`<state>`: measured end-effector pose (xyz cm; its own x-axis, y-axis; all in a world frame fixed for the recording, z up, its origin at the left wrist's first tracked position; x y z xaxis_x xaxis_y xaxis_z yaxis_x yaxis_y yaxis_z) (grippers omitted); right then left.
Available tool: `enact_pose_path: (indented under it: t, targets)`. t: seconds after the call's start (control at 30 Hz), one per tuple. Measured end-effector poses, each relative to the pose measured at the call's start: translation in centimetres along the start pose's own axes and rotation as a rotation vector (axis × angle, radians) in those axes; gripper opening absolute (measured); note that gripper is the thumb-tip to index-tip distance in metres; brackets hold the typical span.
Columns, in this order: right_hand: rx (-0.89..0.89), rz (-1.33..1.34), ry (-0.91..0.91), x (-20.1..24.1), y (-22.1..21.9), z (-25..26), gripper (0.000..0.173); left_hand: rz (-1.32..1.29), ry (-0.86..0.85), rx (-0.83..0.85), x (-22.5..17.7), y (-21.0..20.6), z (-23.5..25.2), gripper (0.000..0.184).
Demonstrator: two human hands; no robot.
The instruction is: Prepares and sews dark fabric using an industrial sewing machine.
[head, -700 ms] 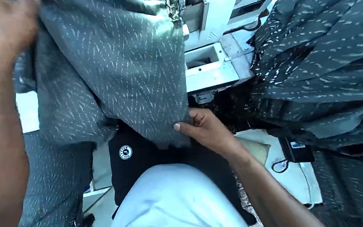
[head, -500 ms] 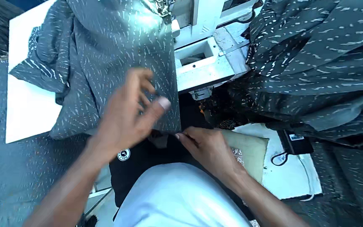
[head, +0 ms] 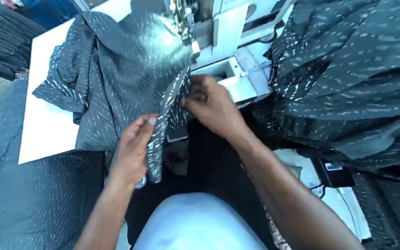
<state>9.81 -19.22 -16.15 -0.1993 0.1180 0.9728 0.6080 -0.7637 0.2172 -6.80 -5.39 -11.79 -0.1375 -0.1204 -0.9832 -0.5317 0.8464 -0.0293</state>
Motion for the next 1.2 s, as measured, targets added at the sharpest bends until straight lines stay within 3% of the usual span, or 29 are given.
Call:
enact_pose_path:
  t: [0.1, 0.17, 0.23, 0.3, 0.4, 0.53, 0.67, 1.2]
  targets:
    - [0.257, 0.355, -0.094, 1.2, -0.1, 0.0, 0.020, 0.275, -0.402, -0.077, -7.6, 3.7, -0.4, 0.011]
    - [0.368, 0.627, -0.066, 1.3, 0.9, -2.4, 0.018, 0.419, -0.491, -0.041, -10.1, 4.3, -1.4, 0.009]
    - [0.375, 0.660, -0.046, -0.2, 1.6, -4.8, 0.014, 0.454, -0.409, 0.198, -8.2, 2.8, -2.0, 0.017]
    - [0.290, 0.486, -0.087, -2.9, 1.1, -7.2, 0.009, 0.573, -0.411, 0.379, -3.8, -0.2, -3.0, 0.019]
    - [0.260, 0.419, -0.075, -5.0, 0.2, -11.7, 0.009, 0.907, -0.614, 0.386, 2.0, -2.9, -4.7, 0.013]
    - [0.175, 0.414, -0.101, -5.5, 0.0, -15.3, 0.008, 0.813, -0.701, 0.357, 5.9, -2.6, -5.6, 0.010]
    - [0.119, 0.255, -0.171, -4.6, -0.1, -17.5, 0.006, 0.799, -0.808, 0.453, 6.7, -2.1, -7.1, 0.012]
    - [0.087, 0.308, -0.189, -2.8, -0.2, -20.2, 0.019, 0.849, -0.961, 0.479, 7.5, -2.1, -7.9, 0.016]
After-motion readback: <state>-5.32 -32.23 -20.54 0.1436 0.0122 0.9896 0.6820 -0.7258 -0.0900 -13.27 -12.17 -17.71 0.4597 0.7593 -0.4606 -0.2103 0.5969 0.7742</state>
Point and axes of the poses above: each hand's wrist, its own z-axis towards the middle knuckle, its own y-axis out of the back of the hand, x = y × z, the point moved 2 cm from there along z, towards the middle knuckle, and after that the axes turned 2 degrees about -y, right-handed, at the moved point
